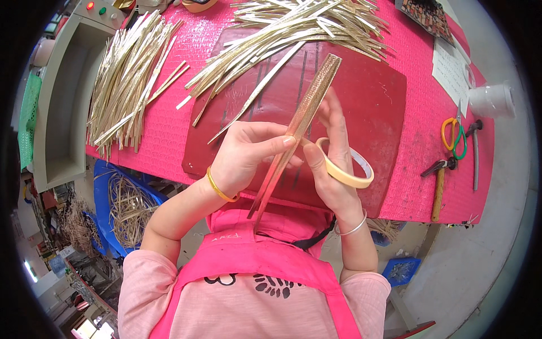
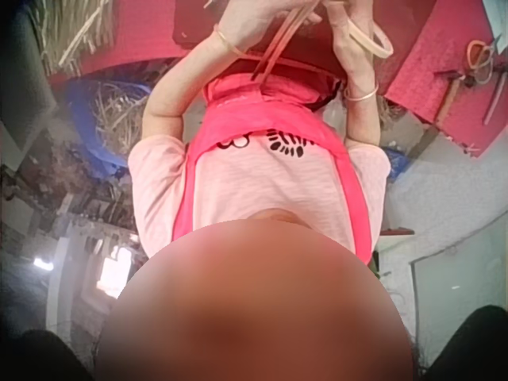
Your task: Grouping and taping gold-colored material strips for shoe manufacturing.
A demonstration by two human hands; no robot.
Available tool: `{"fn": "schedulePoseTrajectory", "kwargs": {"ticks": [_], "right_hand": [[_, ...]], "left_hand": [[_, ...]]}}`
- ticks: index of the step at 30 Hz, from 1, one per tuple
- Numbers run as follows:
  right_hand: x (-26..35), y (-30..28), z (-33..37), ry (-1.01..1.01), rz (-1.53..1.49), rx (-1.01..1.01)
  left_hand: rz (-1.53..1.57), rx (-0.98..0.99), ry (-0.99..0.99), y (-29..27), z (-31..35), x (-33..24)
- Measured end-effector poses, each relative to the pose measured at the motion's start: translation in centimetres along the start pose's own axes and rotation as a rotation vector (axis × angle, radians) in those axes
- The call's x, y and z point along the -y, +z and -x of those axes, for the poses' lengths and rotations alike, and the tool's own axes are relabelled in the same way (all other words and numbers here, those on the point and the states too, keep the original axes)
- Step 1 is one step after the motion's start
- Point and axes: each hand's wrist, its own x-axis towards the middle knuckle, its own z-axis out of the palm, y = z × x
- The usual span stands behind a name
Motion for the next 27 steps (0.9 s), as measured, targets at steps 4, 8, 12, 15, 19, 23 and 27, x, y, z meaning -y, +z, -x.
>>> {"fn": "schedulePoseTrajectory", "kwargs": {"ticks": [4,8,12,15,19,23,27], "right_hand": [[-0.5,-2.2,1.2,-0.002,0.668,0.181],[-0.5,-2.1,1.1,0.120,-0.042,-0.282],[-0.2,0.3,-0.4,0.119,-0.247,-0.205],[0.4,0.9,-0.6,0.062,-0.205,-0.257],[0.2,0.9,-0.8,0.055,-0.198,-0.269],[0.6,0.8,-0.8,0.068,-0.081,-0.230],[0.4,-1.3,-0.1,0.084,-0.091,-0.045]], "left_hand": [[-0.030,-0.001,0.000,-0.3,-0.1,0.1],[-0.053,-0.013,-0.061,-0.9,-0.3,-0.9],[-0.004,0.031,-0.038,-0.2,-0.1,-0.4],[-0.010,0.041,-0.003,-0.1,-0.1,-0.2],[-0.018,0.016,0.049,-0.2,-0.1,0.6],[-0.070,0.023,0.008,-0.7,0.1,0.4],[-0.060,0.008,0.008,-1.1,-0.2,0.3]]}}
